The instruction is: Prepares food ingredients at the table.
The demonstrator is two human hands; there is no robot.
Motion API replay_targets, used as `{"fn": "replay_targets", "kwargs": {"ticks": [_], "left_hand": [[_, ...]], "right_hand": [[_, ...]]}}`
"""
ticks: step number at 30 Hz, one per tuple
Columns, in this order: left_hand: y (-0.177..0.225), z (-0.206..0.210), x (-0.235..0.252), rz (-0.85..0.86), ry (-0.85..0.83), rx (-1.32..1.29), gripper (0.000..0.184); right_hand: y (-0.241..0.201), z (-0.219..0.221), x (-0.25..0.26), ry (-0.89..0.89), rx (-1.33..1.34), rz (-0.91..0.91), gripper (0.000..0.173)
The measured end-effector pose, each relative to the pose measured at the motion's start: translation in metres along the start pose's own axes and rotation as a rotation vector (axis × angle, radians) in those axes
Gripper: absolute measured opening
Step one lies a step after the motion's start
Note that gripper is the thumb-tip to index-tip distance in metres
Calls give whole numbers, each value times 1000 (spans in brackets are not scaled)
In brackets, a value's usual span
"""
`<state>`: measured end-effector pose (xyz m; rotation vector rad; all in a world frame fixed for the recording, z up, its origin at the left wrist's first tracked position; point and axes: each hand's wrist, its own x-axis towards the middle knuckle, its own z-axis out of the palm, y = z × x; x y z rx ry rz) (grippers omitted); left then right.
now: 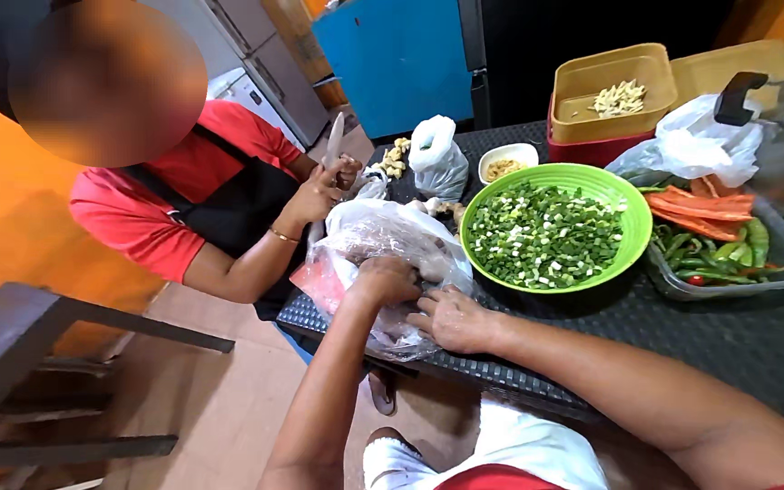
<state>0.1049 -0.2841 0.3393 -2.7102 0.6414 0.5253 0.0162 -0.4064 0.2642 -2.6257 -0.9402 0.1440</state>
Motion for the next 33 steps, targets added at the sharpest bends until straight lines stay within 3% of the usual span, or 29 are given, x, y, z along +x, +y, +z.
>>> {"fn": "replay_targets", "kwargs": {"ticks": [4,6,9,12,16,22,25,29,31,33], "left_hand": [[2,-14,-6,-105,-65,-11,58],[9,-24,-10,-130,-68,-31,52],[13,-33,-7,-126,61,-160,43],[24,-45,-6,-236,147,-317,48],[20,-30,17,-161,286,-268,51],[12,-23,12,-285,62,-268,46],[14,-16,-7,-190,41,-194,38],[-7,30,-23,202,509,-197,24],[-8,48,-38,263,716,-209,27],[-10,63,-49,217,1053,-111,23]], "right_hand": [[1,1,0,8,25,-9,41],[2,4,0,39,31,-22,41],[4,8,0,68,26,-38,41],[5,10,1,74,19,-46,39],[4,5,1,48,28,-40,39],[0,-3,2,-26,-13,-26,41],[2,2,1,8,18,-32,40],[5,8,1,76,53,-46,35],[3,2,2,1,13,-23,36],[3,-2,5,-43,2,-4,39]]}}
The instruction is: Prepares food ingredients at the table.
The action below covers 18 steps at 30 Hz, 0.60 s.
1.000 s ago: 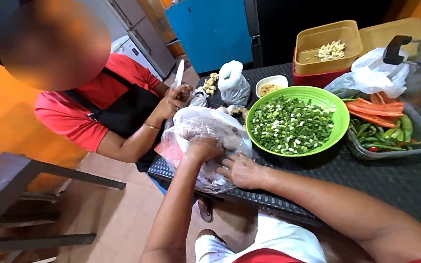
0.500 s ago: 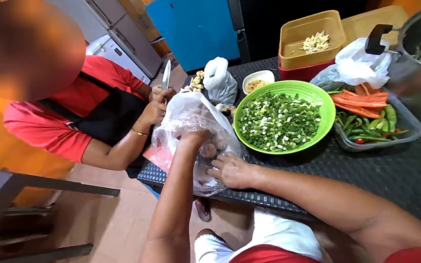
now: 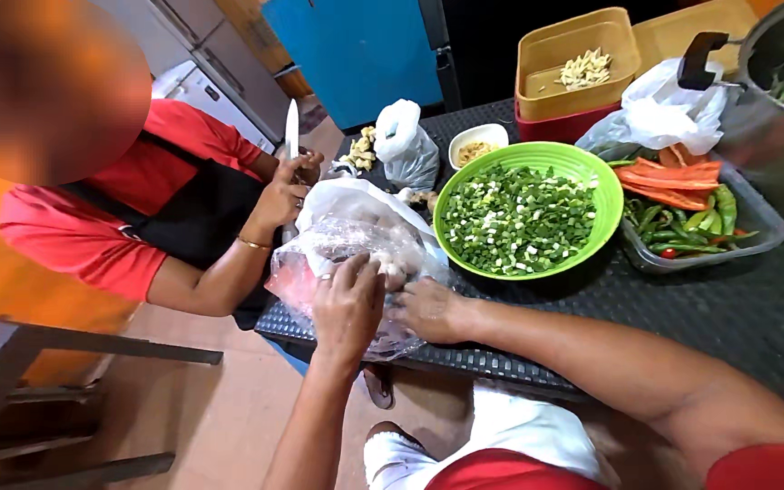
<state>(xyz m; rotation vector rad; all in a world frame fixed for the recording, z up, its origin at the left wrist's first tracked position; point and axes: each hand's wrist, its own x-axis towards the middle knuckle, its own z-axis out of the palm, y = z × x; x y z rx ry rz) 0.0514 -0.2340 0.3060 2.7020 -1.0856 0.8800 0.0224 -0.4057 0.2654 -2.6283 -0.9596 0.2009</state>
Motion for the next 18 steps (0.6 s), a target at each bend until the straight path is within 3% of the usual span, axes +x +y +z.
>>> {"fn": "replay_targets", "kwargs": {"ticks": [2,3,6,9,11,14,18], "left_hand": [[-6,-3,-7,-58,250,152,16],[-11,-5,-8,-115,280,185,15],[-31,-2,-2,-279,99,105,34],[-45,16,4,-410,-100,-67,59],[-47,15,11,-442,-146,-127,58],[-46,-9,22,-357,-64,-81,48],[-46,-49,40,-312,-83,-19,55]], "right_hand": [[2,-2,0,57,60,3,38],[3,-3,0,131,121,5,37],[5,-9,-2,335,271,80,40],[2,-24,-5,446,287,241,55],[-1,-31,-8,517,260,301,63],[-1,-28,-6,752,197,236,67],[1,-25,-2,903,124,130,65]]}}
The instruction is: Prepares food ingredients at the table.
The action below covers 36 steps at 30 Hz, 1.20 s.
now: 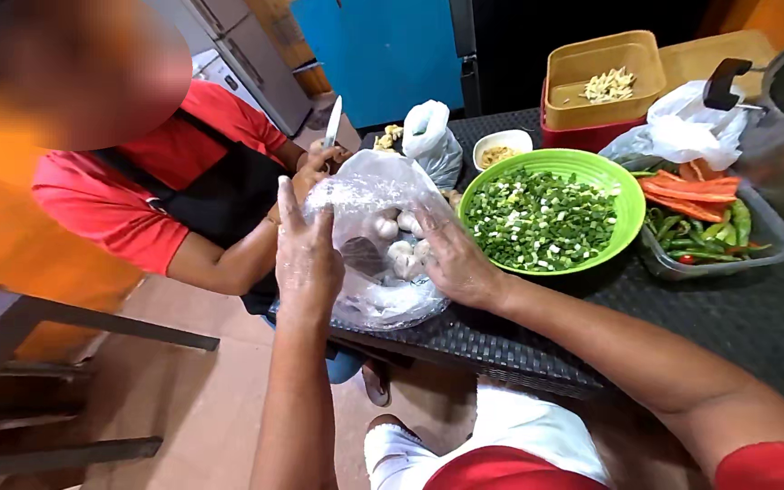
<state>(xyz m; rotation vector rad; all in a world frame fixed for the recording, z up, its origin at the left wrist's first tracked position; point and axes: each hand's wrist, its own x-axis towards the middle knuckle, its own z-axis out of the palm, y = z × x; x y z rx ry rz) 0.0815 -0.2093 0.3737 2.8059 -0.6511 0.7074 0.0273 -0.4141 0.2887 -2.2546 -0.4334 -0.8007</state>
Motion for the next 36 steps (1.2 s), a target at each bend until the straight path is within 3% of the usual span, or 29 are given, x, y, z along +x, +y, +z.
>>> {"fn": "replay_targets", "kwargs": {"ticks": [7,13,14,17,19,21,24,27,29,31,34,36], "left_hand": [[-6,-2,-11,3,-3,-20,50],[-11,-15,-25,40,-106,-263,58],[-11,-22,-29,52,-154,-357,55],[-10,-29,-38,132,-166,-699,24],[-8,-25,-42,177,-92,-880,20],[-5,-16,-48,102,86,-946,27],[-6,5,-63,-224,266,-869,44],[-8,34,-80,-489,228,-1013,48],[6,46,-87,-623,206,-1196,54],[16,53,-94,-583,155,-1250,51],[15,60,-98,-470,87,-1200,36],[9,57,-97,-493,9,-1211,40]], "right_hand": [[-8,3,-8,13,-46,-17,65],[-24,7,-18,-255,72,-58,51],[-30,10,-17,-263,100,-63,58],[-53,21,-11,-292,207,74,94],[-68,27,2,-304,287,241,99],[-73,32,12,-289,335,336,79],[-70,34,13,-211,452,366,52],[-69,33,4,-218,536,425,51],[-72,35,-1,-244,580,455,59],[-73,40,-7,-267,595,450,72],[-71,46,-14,-248,584,474,56],[-68,44,-16,-219,629,536,47]]}}
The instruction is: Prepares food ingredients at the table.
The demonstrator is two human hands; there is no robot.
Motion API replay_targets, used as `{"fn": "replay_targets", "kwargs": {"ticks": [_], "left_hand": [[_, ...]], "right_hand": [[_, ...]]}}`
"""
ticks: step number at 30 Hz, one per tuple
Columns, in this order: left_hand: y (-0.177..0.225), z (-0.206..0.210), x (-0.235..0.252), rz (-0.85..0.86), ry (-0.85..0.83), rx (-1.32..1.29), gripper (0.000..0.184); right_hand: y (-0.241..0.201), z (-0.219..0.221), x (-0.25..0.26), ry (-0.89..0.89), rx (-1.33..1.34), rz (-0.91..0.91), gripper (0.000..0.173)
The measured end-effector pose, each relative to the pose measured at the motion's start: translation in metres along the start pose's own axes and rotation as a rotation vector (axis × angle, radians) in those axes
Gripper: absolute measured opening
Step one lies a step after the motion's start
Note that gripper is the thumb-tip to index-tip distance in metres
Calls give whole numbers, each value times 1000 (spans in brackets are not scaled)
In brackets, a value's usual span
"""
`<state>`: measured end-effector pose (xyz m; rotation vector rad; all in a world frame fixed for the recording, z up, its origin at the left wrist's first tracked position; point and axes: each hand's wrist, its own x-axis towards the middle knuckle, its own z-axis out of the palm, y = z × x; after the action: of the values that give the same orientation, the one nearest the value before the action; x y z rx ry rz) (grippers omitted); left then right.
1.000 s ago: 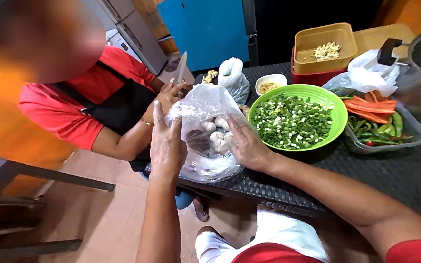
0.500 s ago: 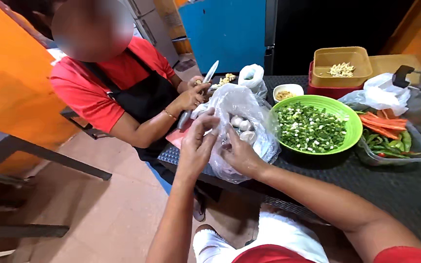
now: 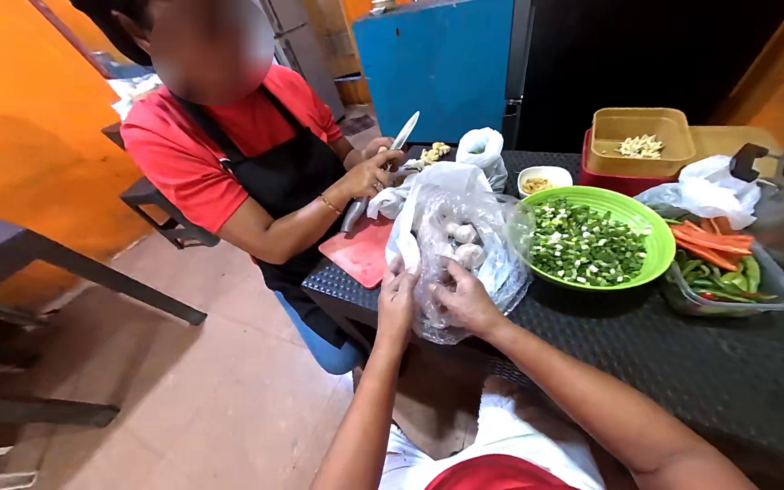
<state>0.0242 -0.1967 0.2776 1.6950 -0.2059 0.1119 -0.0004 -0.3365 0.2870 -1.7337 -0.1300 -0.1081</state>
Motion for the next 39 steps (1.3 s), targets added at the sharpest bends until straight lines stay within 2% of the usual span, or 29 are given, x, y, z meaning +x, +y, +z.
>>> {"fn": "replay_targets", "kwargs": {"ticks": [2,7,10,17,19,21,23,25,27,29,31,33,35,39], "left_hand": [[4,-11,3,-35,10,37,47],[-5,-59,14,182,252,362,42],[-10,-65,8,237,319,476,44],[-7,-59,-4,372,346,718,44],[3,-49,-11,500,389,793,40],[19,-30,-15,742,413,782,29],[34,-10,-9,874,297,729,20],[42,5,9,756,140,782,21],[38,8,36,471,42,894,29],[31,2,61,143,-2,990,56],[21,1,73,-39,-8,1071,74],[16,8,74,-121,-7,1134,81],[17,16,74,-190,1,1159,80],[12,15,73,-205,73,1027,82]], "right_hand": [[3,-7,-1,34,30,42,44],[4,-35,2,141,-104,88,38],[4,-49,4,140,-134,136,39],[40,-59,13,256,178,241,31],[44,-57,14,268,203,274,33],[43,-56,15,271,200,272,31],[42,-57,14,269,194,265,30],[41,-57,13,268,183,261,30],[41,-57,12,263,193,255,30],[42,-56,11,255,201,244,29],[42,-56,12,248,197,235,29],[41,-57,13,245,204,238,30],[39,-57,14,244,213,244,31],[40,-55,15,240,209,253,31]]}}
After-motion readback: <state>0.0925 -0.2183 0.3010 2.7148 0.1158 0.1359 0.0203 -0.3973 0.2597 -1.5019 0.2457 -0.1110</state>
